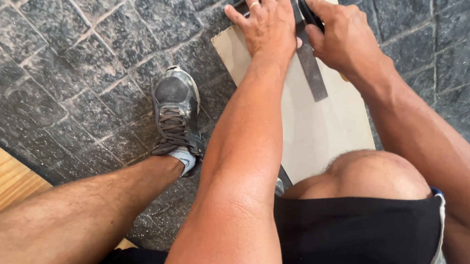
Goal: The person marks a white rectangular tile with a yellow pencil using a metal ruler as a guide. They then use a utility knife to score the tile along the marked lines. Finally, the person uses a metal file to smooth the edges of the tile.
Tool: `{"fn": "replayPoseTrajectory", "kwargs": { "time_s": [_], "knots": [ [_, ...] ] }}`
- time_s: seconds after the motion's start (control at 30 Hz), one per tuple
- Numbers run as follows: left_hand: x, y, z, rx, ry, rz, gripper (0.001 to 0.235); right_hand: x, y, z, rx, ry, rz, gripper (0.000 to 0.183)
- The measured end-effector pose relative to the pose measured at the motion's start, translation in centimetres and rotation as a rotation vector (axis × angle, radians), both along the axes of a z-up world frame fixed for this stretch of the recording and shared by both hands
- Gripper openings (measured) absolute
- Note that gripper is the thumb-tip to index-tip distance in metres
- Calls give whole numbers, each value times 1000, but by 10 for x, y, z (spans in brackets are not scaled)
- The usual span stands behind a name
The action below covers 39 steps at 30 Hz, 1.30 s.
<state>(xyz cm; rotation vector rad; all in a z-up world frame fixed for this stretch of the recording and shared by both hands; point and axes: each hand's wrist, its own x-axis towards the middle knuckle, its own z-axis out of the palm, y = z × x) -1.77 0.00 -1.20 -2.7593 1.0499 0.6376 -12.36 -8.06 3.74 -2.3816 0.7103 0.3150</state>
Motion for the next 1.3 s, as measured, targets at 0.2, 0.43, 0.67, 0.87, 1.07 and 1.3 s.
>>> {"fn": "replayPoseTrajectory", "kwargs": {
  "time_s": [0.2, 0.43, 0.67, 0.87, 1.07, 1.3],
  "knots": [
    [5, 0, 2, -2, 68, -9, 124, -5, -6, -3, -9, -60, 75, 31],
    [5, -3, -1, 14, 136, 10, 87, 0, 6, 31, 218, 19, -42, 7],
    [6, -2, 2, 9, 159, -8, 72, -7, 11, 35, 257, 40, -88, 9],
    [8, -1, 4, 63, 186, -23, 84, -20, 15, 31, 246, 47, -60, 15],
    [6, -1, -6, 71, 164, -42, 77, -36, 20, 27, 250, 12, -62, 36],
    [6, -4, -3, 71, 176, -26, 75, -45, 25, 31, 273, 69, -128, 36]
  ]
}}
